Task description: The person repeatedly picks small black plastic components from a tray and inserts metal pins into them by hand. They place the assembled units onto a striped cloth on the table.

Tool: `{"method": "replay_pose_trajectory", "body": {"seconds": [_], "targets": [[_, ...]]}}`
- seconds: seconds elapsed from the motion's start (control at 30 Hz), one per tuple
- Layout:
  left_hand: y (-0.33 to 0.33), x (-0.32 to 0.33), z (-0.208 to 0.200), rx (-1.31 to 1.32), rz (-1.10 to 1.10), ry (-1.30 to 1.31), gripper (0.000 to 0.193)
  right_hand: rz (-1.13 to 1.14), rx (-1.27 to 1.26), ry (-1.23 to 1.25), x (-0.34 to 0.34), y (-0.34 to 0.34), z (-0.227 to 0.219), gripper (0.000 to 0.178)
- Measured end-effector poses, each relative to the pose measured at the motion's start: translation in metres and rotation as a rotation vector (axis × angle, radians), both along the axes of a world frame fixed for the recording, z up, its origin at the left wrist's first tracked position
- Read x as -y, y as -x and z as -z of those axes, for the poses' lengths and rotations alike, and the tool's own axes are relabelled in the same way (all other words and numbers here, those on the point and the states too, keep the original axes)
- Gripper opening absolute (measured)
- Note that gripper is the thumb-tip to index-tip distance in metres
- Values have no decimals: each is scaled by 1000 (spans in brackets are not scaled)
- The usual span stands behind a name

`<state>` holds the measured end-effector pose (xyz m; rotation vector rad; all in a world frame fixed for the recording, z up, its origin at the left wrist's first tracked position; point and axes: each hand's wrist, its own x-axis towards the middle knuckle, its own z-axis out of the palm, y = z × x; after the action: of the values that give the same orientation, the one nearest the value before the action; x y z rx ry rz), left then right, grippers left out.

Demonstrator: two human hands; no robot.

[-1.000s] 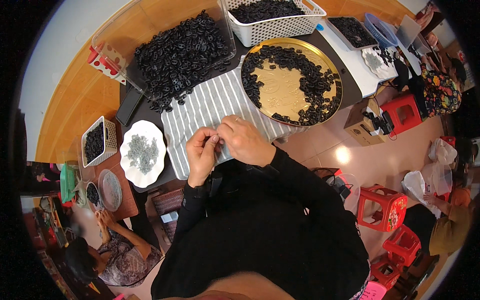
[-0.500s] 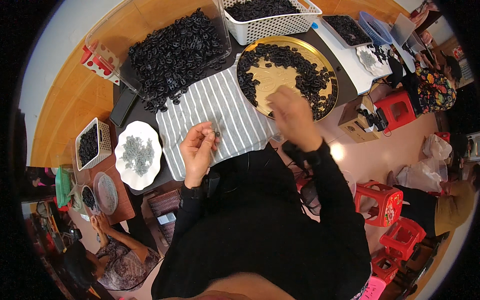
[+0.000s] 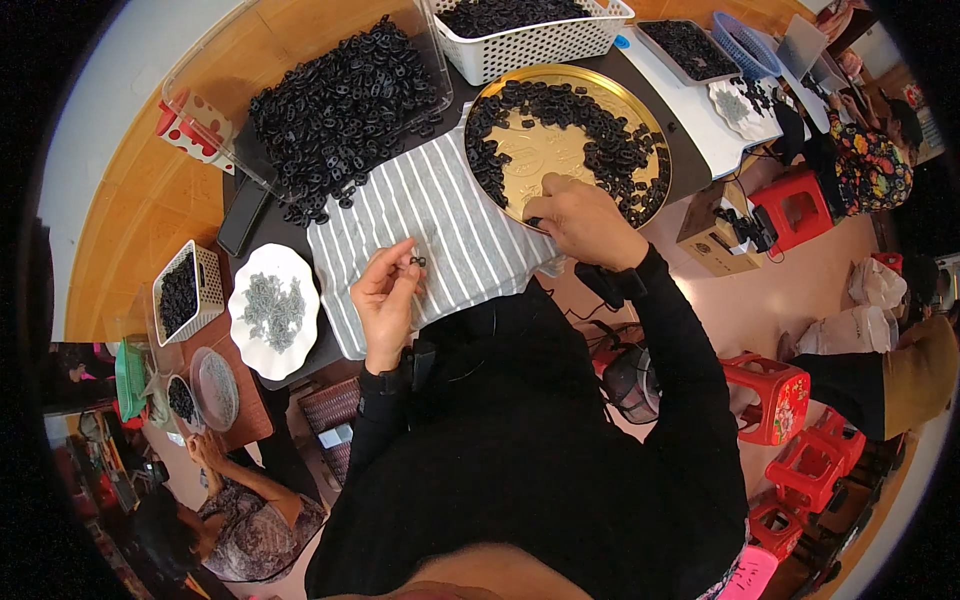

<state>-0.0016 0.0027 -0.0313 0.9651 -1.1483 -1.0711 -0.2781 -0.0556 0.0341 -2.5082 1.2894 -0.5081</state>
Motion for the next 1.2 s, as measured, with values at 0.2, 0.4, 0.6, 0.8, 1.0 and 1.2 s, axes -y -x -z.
{"method": "replay_pose_trajectory", "body": {"seconds": [0.2,0.4,0.6,0.8,1.0,1.2], "targets": [[2,0,0,-8,1,1,33,7,47,128,1,-4,9,15],[1,-3,-3,-44,38,-72,34,184,570,-127,-8,-19,7,15],[0,-3,-2,-93,81,-91,35,155,1130,-633,-23,-81,17,17],[-2,-4,0,-147,103,-82,33,152,1184,-702,-22,-111,44,16],[-4,-5,-6,-175,123,-125,36,110,1151,-702,-20,-114,42,16],[-4,-3,-2,-186,109,-78,35,91,1193,-726,-20,-116,47,16]]}}
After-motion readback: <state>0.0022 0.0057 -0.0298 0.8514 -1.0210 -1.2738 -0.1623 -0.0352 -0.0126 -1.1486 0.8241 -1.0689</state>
